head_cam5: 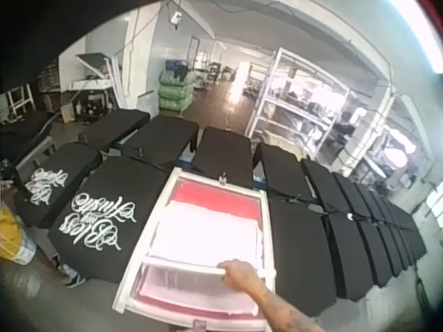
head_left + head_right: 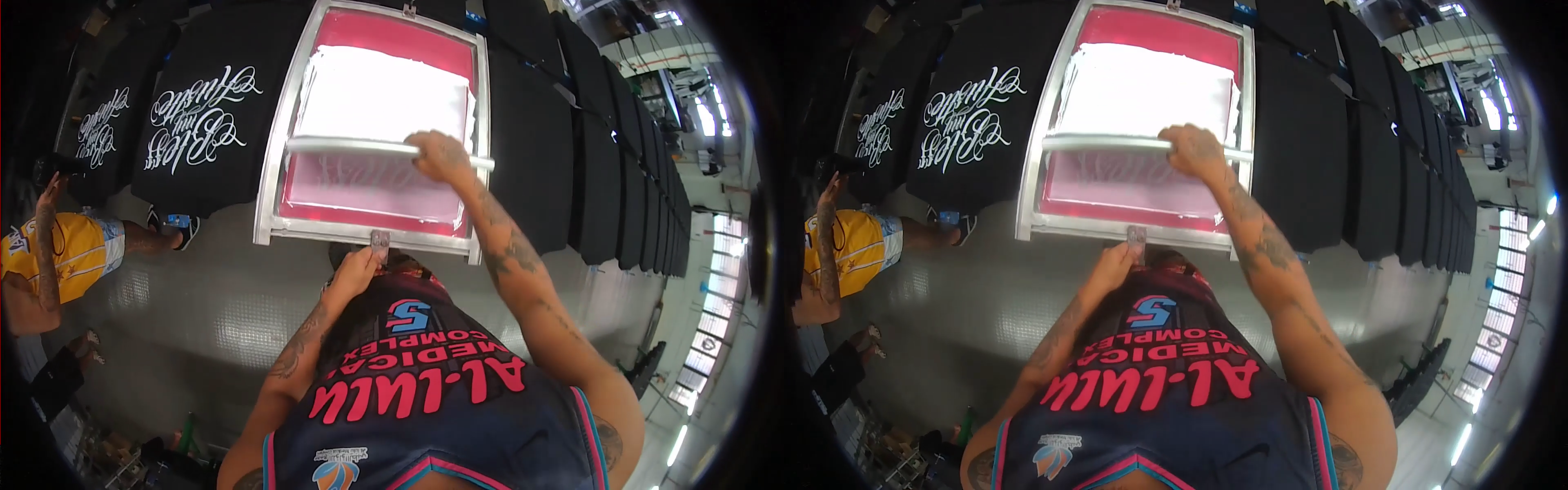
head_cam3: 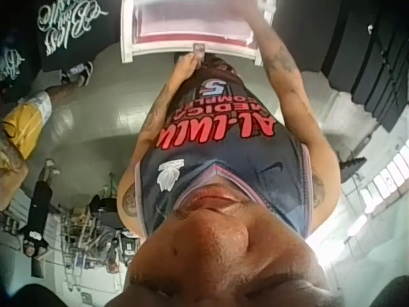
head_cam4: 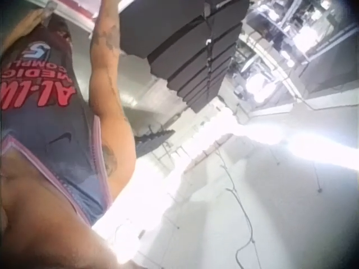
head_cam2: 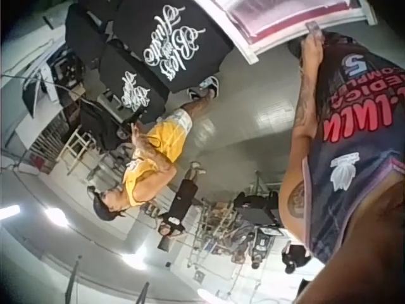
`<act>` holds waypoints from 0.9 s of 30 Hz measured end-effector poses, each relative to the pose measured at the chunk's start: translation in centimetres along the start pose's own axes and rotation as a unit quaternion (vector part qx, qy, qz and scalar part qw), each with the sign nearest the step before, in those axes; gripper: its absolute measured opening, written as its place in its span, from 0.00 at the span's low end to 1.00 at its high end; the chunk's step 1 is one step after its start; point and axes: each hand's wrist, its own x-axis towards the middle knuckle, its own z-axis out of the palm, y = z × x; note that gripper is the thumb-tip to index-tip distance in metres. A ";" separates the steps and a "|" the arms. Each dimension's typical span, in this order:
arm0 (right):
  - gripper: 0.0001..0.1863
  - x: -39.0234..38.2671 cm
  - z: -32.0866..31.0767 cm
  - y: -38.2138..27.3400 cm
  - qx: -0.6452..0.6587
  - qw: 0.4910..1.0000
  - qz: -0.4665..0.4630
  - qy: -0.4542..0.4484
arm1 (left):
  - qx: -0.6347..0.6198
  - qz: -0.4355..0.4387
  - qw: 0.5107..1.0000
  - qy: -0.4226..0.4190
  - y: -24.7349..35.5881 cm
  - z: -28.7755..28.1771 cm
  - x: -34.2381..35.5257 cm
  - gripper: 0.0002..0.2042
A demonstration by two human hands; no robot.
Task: Screen printing a white graphic design onto black t-shirts using a squeegee and ink.
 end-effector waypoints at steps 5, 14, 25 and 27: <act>0.20 -12.5 3.1 -8.3 -0.051 0.996 -0.018 0.067 | 0.002 -0.006 0.999 -0.036 0.5 -0.8 0.5 0.23; 0.17 -8.9 -2.5 -4.6 0.061 0.977 0.203 0.017 | 0.218 -0.058 0.968 -0.108 7.6 -9.5 0.9 0.25; 0.23 -9.4 1.0 13.1 0.665 0.640 0.369 0.110 | 0.175 -0.096 0.952 0.232 -6.4 -20.3 4.2 0.36; 0.25 -11.0 3.0 14.9 0.702 0.594 0.374 0.122 | 0.171 -0.126 0.927 0.309 -3.5 -18.7 4.5 0.36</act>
